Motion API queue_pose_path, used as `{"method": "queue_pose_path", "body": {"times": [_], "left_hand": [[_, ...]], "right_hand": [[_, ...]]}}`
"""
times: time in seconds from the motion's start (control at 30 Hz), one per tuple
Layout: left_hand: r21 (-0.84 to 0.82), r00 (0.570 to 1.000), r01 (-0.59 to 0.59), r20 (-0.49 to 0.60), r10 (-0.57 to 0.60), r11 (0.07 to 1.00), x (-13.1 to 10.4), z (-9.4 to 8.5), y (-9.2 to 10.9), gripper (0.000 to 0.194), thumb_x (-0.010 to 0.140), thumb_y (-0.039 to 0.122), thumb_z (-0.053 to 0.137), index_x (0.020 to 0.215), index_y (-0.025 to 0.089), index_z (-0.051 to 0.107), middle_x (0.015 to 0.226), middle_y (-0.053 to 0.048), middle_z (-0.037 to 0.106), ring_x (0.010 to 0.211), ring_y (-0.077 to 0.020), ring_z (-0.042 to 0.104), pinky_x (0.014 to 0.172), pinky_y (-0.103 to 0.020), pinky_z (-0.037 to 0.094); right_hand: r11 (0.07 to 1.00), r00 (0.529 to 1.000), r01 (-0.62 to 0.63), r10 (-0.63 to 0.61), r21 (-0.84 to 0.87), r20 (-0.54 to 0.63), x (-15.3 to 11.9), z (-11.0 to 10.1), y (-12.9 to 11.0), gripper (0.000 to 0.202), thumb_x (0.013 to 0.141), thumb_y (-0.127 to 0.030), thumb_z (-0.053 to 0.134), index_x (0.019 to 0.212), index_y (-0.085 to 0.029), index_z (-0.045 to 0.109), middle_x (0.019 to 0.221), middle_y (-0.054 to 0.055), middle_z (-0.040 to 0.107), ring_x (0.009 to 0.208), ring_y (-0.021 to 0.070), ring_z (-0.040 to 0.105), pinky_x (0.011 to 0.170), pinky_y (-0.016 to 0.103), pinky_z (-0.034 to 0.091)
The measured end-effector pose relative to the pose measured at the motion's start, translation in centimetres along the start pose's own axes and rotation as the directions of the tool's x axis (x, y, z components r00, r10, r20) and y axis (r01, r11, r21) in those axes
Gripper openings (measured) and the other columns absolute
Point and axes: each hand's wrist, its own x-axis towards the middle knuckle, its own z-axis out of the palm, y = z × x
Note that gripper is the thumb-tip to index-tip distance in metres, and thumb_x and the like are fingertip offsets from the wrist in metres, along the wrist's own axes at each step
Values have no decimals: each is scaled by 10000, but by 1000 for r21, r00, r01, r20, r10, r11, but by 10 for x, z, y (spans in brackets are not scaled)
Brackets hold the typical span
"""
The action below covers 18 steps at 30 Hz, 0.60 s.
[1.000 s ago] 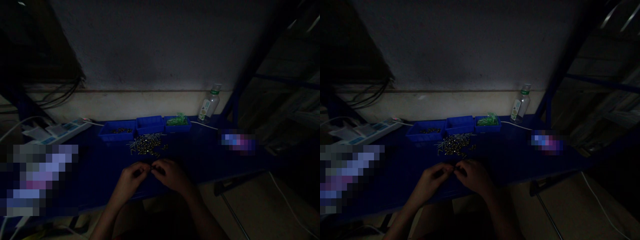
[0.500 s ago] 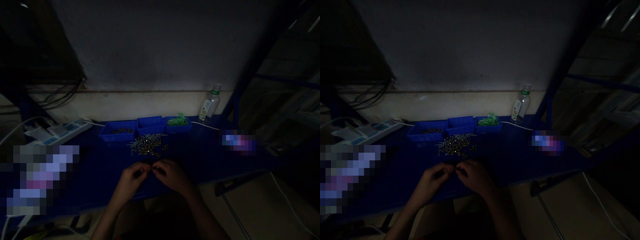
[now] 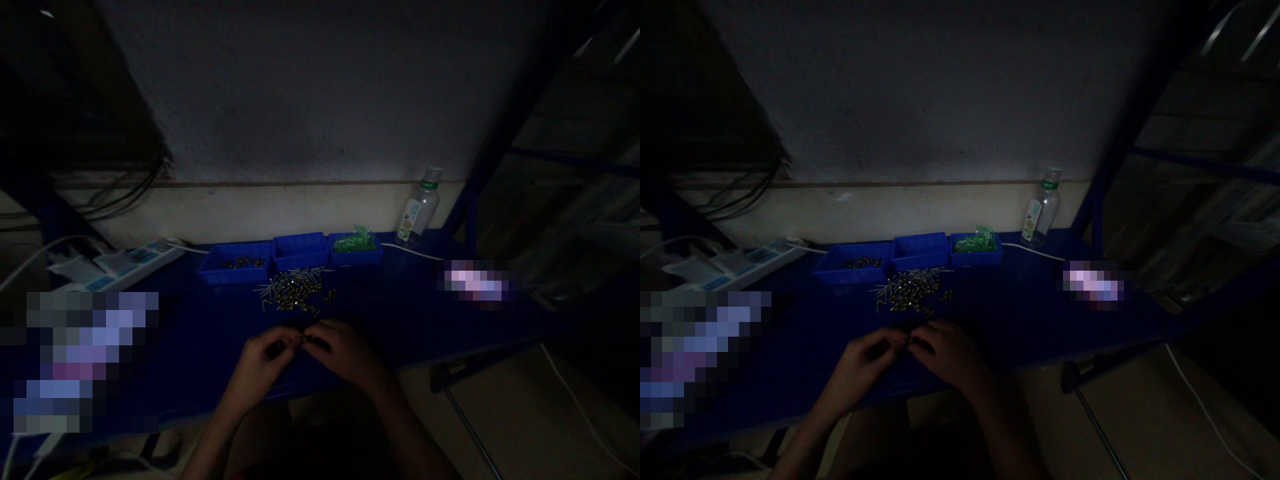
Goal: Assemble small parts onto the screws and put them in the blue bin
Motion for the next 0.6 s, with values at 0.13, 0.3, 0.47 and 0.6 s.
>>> {"method": "queue_pose_path", "body": {"times": [0.13,0.3,0.47,0.6], "left_hand": [[13,1000,9,12,-9,1000,1,1,-2,170,812,256,492,852,162,628,811,-15,670,754,-153,606,707,-236,458],[101,999,-24,49,19,995,2,3,-2,153,798,227,488,827,170,627,790,-15,655,744,-152,597,697,-233,446],[131,997,-43,66,35,990,3,3,-2,161,793,216,495,838,177,644,792,-20,655,749,-158,594,697,-238,440],[103,997,-52,68,45,993,3,3,-2,210,816,270,498,903,182,668,826,-36,663,764,-165,598,697,-244,448]], "right_hand": [[996,999,-30,34,86,-38,0,0,-1,156,868,-266,506,968,-209,610,931,23,641,863,131,582,767,241,425],[992,997,-38,45,118,-55,0,0,-1,173,865,-273,506,993,-214,606,943,24,647,890,137,589,796,255,428],[993,998,-5,12,116,-58,-1,-2,-4,159,878,-266,484,965,-218,609,948,14,647,895,128,587,805,242,422],[993,998,6,1,119,-62,0,-2,-4,166,884,-273,474,967,-223,609,949,9,646,893,121,586,808,239,420]]}}
